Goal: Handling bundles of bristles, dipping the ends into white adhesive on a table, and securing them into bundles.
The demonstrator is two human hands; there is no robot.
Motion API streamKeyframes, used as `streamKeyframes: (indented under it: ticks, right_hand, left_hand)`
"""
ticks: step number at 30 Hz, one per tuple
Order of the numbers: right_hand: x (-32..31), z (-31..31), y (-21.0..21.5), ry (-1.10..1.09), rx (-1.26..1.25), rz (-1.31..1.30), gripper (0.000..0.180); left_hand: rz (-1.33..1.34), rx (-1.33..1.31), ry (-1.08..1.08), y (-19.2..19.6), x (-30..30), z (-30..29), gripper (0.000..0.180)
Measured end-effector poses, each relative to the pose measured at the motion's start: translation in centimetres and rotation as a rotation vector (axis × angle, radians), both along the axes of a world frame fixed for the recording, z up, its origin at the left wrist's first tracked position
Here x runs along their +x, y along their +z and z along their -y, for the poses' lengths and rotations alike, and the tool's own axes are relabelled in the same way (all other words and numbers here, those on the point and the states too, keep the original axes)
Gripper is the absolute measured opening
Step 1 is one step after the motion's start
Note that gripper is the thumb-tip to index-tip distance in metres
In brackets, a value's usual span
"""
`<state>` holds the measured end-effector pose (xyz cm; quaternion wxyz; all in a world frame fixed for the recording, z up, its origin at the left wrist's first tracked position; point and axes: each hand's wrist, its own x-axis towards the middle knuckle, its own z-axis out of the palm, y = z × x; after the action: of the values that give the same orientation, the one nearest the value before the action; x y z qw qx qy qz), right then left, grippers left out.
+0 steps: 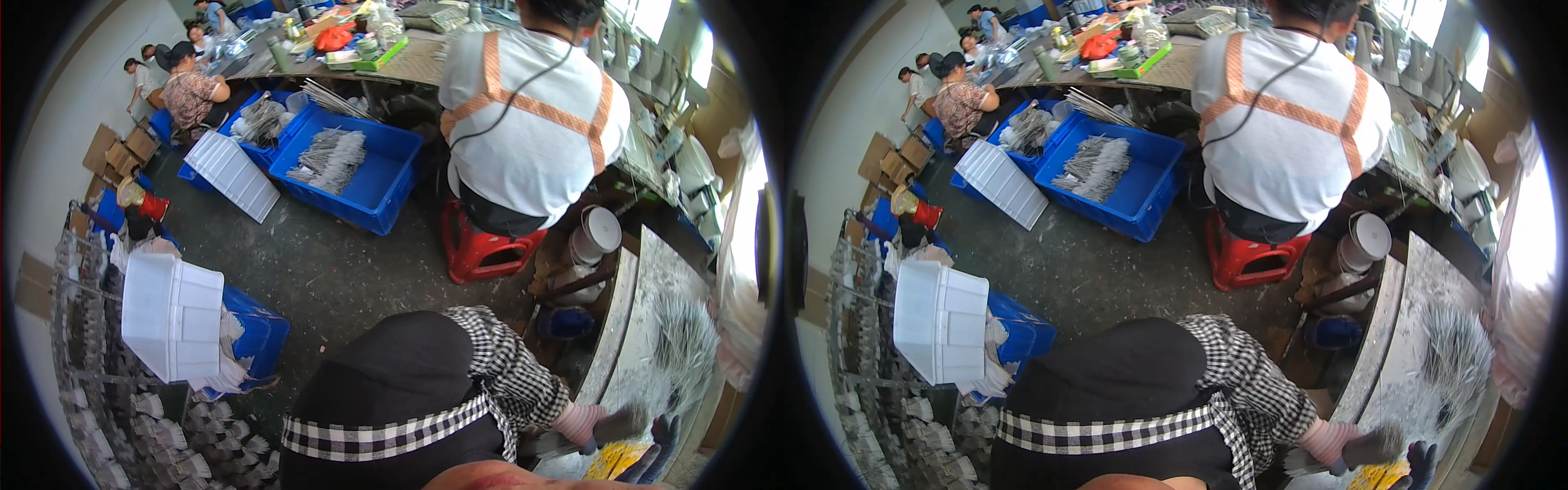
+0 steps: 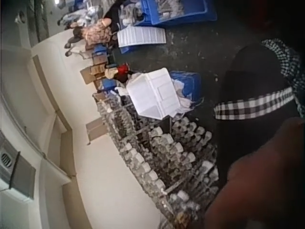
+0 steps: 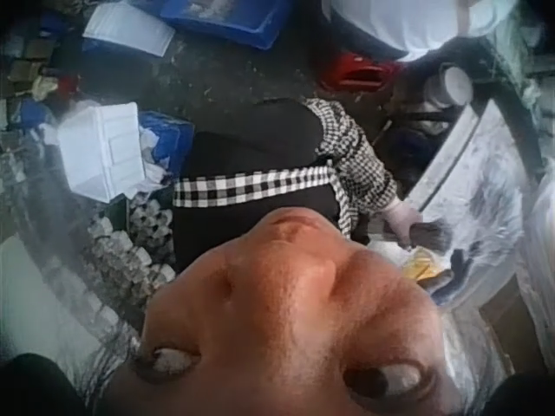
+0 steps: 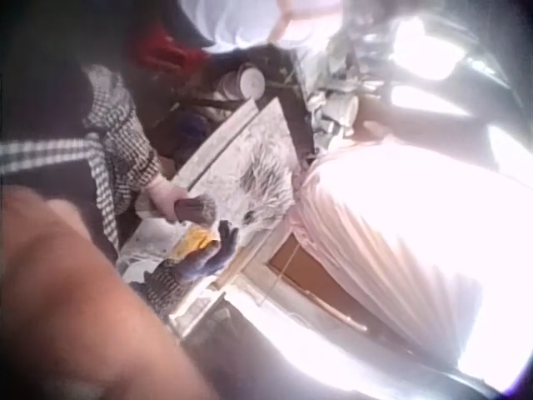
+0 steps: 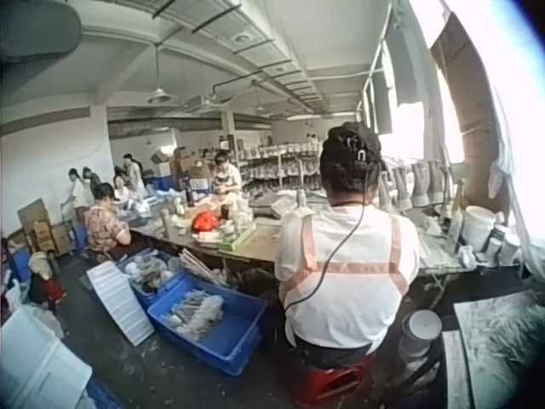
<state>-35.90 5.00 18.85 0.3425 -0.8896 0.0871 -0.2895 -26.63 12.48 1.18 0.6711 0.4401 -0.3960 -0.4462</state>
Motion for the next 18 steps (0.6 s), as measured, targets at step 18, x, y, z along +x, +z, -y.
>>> streamKeyframes:
  ticks: [18]
  right_hand:
    - [-2.1, -10.1, -6.5, -0.161, 0.57, -0.21, 0.037]
  left_hand:
    - [-1.322, -0.095, -0.032, -3.9, 9.9, -13.4, 0.034]
